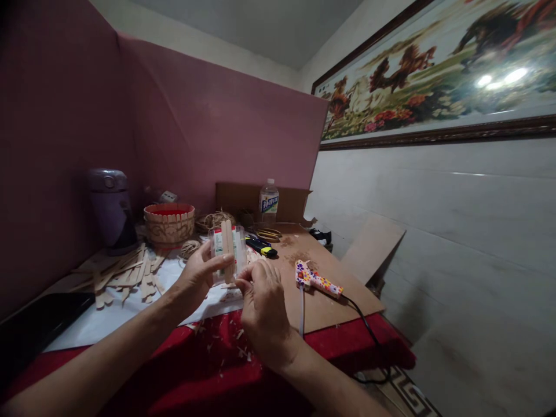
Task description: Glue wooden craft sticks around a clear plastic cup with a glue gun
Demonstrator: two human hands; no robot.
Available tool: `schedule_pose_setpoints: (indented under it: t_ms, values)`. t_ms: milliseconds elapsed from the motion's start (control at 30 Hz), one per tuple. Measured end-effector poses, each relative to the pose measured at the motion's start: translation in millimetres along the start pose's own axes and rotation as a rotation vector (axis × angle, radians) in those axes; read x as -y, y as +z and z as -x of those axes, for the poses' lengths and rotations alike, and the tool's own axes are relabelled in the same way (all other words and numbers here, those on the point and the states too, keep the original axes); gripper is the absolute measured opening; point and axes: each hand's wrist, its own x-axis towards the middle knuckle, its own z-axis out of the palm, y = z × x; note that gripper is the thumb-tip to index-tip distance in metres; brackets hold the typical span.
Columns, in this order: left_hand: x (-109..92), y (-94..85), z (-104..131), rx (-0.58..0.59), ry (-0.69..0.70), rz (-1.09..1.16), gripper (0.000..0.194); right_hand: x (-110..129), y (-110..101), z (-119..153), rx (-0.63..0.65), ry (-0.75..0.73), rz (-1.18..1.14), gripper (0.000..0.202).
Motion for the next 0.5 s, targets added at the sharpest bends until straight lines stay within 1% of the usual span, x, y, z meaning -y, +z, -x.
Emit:
schedule_pose_setpoints:
  t_ms: [267, 500]
  values:
    - [5.4, -1.7, 1.4, 0.034, -0.005, -0.027, 0.053, -3.2, -0.8, 14.9, 0.021, -0.009, -0.026, 0.015]
    - [1.4, 2.5, 2.8, -0.003, -0.027, -0.013, 0.055, -0.9, -4.6, 20.4, 0.010, -0.013, -0.053, 0.018]
